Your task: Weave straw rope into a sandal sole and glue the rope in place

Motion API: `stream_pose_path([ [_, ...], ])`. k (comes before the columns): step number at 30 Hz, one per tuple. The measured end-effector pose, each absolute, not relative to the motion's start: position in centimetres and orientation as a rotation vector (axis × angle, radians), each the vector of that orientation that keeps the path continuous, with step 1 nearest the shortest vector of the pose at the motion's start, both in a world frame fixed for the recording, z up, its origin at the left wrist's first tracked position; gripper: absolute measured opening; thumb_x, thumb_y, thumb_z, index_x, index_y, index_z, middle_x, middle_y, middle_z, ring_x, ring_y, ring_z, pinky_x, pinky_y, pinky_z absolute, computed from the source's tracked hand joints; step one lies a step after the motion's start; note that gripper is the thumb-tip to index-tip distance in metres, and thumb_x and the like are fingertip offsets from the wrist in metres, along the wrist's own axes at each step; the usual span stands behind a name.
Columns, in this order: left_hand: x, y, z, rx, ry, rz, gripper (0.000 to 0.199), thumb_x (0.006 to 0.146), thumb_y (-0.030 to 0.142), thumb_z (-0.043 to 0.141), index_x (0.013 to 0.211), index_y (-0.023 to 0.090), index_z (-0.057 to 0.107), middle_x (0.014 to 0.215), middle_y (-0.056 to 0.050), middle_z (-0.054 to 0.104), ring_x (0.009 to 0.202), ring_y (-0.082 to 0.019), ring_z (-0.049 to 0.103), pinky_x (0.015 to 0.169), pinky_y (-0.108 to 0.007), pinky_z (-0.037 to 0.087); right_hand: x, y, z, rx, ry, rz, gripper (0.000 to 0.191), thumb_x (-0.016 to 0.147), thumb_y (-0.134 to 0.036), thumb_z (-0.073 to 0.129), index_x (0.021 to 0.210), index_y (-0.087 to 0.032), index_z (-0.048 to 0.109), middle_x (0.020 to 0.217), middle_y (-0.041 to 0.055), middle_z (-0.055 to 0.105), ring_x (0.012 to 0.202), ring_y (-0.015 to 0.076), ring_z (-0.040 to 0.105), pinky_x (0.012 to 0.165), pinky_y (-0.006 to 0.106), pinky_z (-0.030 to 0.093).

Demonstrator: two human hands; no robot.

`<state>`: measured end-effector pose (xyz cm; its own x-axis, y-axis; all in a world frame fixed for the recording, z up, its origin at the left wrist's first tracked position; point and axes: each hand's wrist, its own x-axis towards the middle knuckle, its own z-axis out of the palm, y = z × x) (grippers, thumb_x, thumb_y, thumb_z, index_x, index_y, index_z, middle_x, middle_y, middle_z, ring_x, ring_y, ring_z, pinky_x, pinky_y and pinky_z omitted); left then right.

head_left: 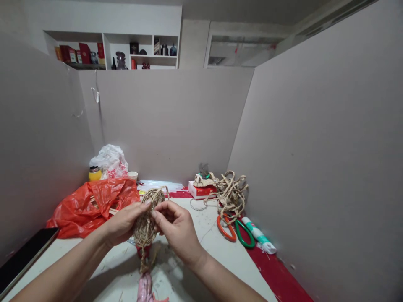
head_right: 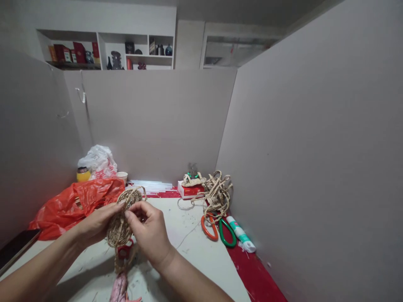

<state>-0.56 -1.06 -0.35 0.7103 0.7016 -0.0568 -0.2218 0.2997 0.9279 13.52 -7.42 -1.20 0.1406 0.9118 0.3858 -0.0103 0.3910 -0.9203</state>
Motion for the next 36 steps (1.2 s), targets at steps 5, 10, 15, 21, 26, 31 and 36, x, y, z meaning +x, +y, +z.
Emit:
stream_pose_path([
  [5,-0.3,-0.6,-0.3,0.956,0.555,0.656,0.037,0.089,0.041,0.052,0.109,0.012,0.064,0.088,-0.013,0.073,0.077,-0.024,0.069,0.075,-0.038,0.054,14.6,-7.6,-0.3,-0.981,-1.239,0.765,0.019,0.085,-0.039,0.055,0.085,-0.02,0.052,0.068,-0.0027,0.056,0.056,0.0122,0.056,0.048,0.023,0.044],
  [10,0.3,-1.2,-0.5,0.968,0.586,0.705,0.036,0.089,0.039,0.053,0.11,0.012,0.064,0.094,-0.012,0.073,0.082,-0.022,0.068,0.074,-0.031,0.052,14.8,-7.7,-0.5,-1.162,-1.403,0.558,0.039,0.077,-0.038,0.068,0.107,-0.024,0.048,0.077,-0.0028,0.055,0.063,0.0152,0.055,0.058,0.028,0.045],
  [15,1.0,-1.9,-1.0,1.152,0.575,0.773,0.033,0.086,0.04,0.057,0.101,0.013,0.07,0.091,-0.008,0.074,0.082,-0.018,0.066,0.074,-0.023,0.049,14.4,-7.8,-1.0,-1.362,-1.525,0.424,0.052,0.074,-0.037,0.069,0.117,-0.025,0.041,0.077,-0.0025,0.06,0.062,0.0176,0.058,0.06,0.032,0.045],
  [21,1.0,-2.0,-0.9,1.187,0.639,0.788,0.035,0.084,0.044,0.059,0.095,0.013,0.07,0.081,-0.007,0.074,0.072,-0.016,0.067,0.069,-0.023,0.05,14.3,-7.1,-1.3,-1.28,-1.403,0.6,0.042,0.073,-0.025,0.062,0.111,-0.026,0.044,0.078,-0.0033,0.056,0.059,0.0152,0.059,0.06,0.03,0.046],
  [26,0.9,-1.4,-0.7,1.035,0.684,0.809,0.028,0.084,0.039,0.061,0.087,0.012,0.068,0.072,-0.007,0.072,0.06,-0.016,0.067,0.057,-0.024,0.053,16.4,-6.4,-0.5,-1.222,-1.352,0.846,0.023,0.083,-0.032,0.044,0.105,-0.024,0.041,0.071,-0.0058,0.054,0.041,0.0093,0.051,0.04,0.022,0.041],
  [31,1.0,-0.9,-0.7,0.87,0.667,0.641,0.03,0.09,0.034,0.05,0.092,0.008,0.065,0.071,-0.012,0.072,0.057,-0.02,0.068,0.058,-0.032,0.057,19.7,-6.5,1.2,-1.278,-1.451,0.932,0.019,0.081,-0.036,0.051,0.094,-0.022,0.051,0.052,-0.01,0.042,0.036,0.0068,0.031,0.034,0.018,0.027],
  [36,0.9,-0.5,-0.8,0.76,0.661,0.596,0.031,0.092,0.032,0.048,0.093,0.006,0.065,0.068,-0.012,0.072,0.055,-0.017,0.068,0.058,-0.028,0.057,22.6,-6.1,1.8,-1.378,-1.532,0.794,0.029,0.077,-0.046,0.062,0.075,-0.018,0.062,0.052,-0.0074,0.04,0.046,0.0082,0.035,0.041,0.02,0.025],
])
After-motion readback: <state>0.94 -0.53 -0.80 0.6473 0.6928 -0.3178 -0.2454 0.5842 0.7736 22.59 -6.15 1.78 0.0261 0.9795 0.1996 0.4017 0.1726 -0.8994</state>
